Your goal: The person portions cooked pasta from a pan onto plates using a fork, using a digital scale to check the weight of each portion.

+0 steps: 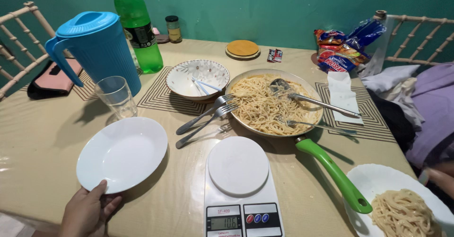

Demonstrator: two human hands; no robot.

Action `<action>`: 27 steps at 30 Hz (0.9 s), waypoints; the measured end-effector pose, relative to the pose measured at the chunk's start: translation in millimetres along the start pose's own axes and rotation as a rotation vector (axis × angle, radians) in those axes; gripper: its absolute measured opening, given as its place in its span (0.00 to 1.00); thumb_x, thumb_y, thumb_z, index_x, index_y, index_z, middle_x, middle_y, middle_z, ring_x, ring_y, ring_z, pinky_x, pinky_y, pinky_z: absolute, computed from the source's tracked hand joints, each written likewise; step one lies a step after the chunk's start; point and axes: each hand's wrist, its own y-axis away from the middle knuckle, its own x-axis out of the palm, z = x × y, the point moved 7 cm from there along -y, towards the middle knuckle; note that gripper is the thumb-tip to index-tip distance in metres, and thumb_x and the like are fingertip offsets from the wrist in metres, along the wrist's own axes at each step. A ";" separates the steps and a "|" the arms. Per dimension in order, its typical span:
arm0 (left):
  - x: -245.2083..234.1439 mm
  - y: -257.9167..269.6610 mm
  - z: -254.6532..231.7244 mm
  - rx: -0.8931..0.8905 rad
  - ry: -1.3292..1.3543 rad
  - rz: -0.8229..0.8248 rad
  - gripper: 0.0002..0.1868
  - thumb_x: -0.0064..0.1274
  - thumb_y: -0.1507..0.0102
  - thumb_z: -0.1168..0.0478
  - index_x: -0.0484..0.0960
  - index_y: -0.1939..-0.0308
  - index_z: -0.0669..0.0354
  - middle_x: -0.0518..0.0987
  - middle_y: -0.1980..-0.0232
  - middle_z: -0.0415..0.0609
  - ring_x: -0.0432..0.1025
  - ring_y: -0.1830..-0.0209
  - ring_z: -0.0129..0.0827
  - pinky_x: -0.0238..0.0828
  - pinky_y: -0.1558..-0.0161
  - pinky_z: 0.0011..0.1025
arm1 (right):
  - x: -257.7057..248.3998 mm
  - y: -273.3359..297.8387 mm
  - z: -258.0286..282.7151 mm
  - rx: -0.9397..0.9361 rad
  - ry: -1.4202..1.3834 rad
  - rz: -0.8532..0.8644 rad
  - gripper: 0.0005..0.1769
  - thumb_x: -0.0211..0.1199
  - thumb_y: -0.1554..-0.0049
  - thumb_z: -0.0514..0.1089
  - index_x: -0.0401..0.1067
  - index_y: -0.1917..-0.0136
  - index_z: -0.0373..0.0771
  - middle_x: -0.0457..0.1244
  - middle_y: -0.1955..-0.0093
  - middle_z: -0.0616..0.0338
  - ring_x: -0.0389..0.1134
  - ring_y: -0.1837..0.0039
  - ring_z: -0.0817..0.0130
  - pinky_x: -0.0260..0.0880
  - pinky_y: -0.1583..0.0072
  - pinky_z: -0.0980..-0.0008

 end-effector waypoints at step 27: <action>168.1 159.1 -75.8 0.082 0.040 0.316 0.22 0.46 0.35 0.62 0.75 0.38 0.67 0.82 0.51 0.55 0.77 0.59 0.39 0.76 0.56 0.42 | 129.5 140.7 271.8 -0.702 -0.336 0.540 0.24 0.72 0.59 0.36 0.79 0.47 0.46 0.64 0.51 0.59 0.72 0.52 0.64 0.76 0.52 0.67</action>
